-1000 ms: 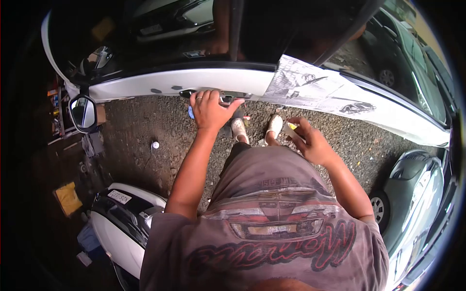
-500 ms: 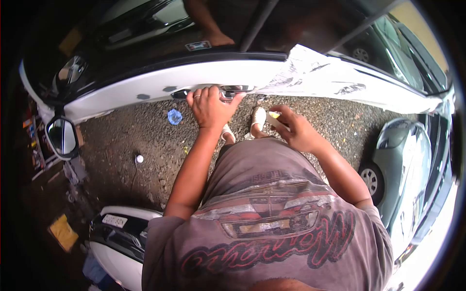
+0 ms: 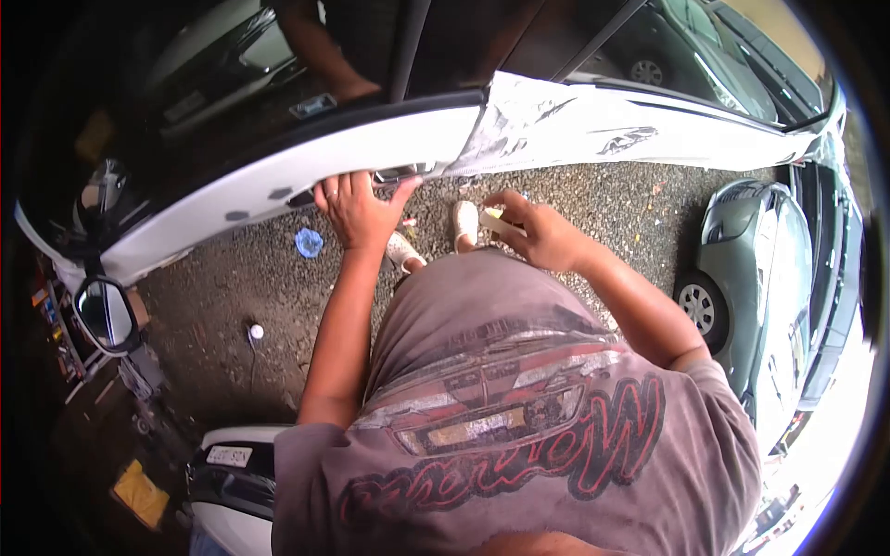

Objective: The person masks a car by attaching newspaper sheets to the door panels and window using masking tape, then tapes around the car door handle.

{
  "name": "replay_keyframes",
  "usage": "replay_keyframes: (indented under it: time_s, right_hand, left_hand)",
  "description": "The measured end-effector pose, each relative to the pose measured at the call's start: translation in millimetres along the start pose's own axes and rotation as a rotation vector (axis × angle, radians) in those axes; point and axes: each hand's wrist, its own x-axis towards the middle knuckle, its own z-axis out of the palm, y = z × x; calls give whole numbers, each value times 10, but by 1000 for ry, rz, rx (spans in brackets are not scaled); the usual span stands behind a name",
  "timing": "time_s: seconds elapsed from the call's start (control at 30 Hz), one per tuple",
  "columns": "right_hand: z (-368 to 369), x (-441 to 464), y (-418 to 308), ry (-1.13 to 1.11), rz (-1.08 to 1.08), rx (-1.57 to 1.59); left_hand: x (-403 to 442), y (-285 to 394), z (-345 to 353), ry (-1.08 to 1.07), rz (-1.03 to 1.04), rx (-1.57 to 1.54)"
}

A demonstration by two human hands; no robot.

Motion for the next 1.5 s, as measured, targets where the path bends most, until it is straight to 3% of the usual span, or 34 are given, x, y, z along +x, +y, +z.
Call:
replay_keyframes:
  time_s: [0.2, 0.27, 0.43, 0.6, 0.67, 0.73, 0.83, 0.9, 1.03, 1.17, 1.27, 1.33, 1.4, 1.5]
  right_hand:
    - [103, 14, -2, -76, -49, -150]
    - [192, -21, 7, -92, -81, -151]
    - [180, -131, 56, -97, -4, -70]
    - [116, -215, 305, -16, -9, -28]
    - [114, -250, 381, 29, -18, -5]
    - [118, -278, 417, 32, 7, 11]
    - [160, -252, 559, 52, 12, 3]
    - [172, -237, 616, 43, 3, -7]
    - [241, -226, 662, 42, -37, 60]
    - [318, -128, 553, 15, -73, 177]
    - [309, -107, 301, 5, -113, 151]
    - [349, -50, 200, 18, -261, 213]
    - [384, -22, 21, 60, -333, 180]
    - [422, -8, -233, 70, -442, 100]
  left_hand:
    - [32, 35, -113, -61, -89, -100]
    - [3, 12, -92, 30, -17, -103]
    - [-62, -28, -145, -54, -29, -86]
    - [-418, -55, -412, 157, 53, -115]
    - [-812, -267, -324, -48, 15, -271]
    - [-1242, -366, -322, -395, -156, -184]
    - [-2189, -825, 19, -1070, -433, -131]
    - [-2604, -1001, -5, -1195, -526, -239]
    - [-2672, -1129, 3, -1040, -579, -463]
    - [-2070, -1043, 195, -799, -455, -605]
    - [-910, -382, -390, -913, -429, -500]
    - [-560, -77, -628, -921, -415, -486]
    - [-424, 150, -774, -702, -362, -1002]
    - [-321, 331, -948, -678, -375, -1244]
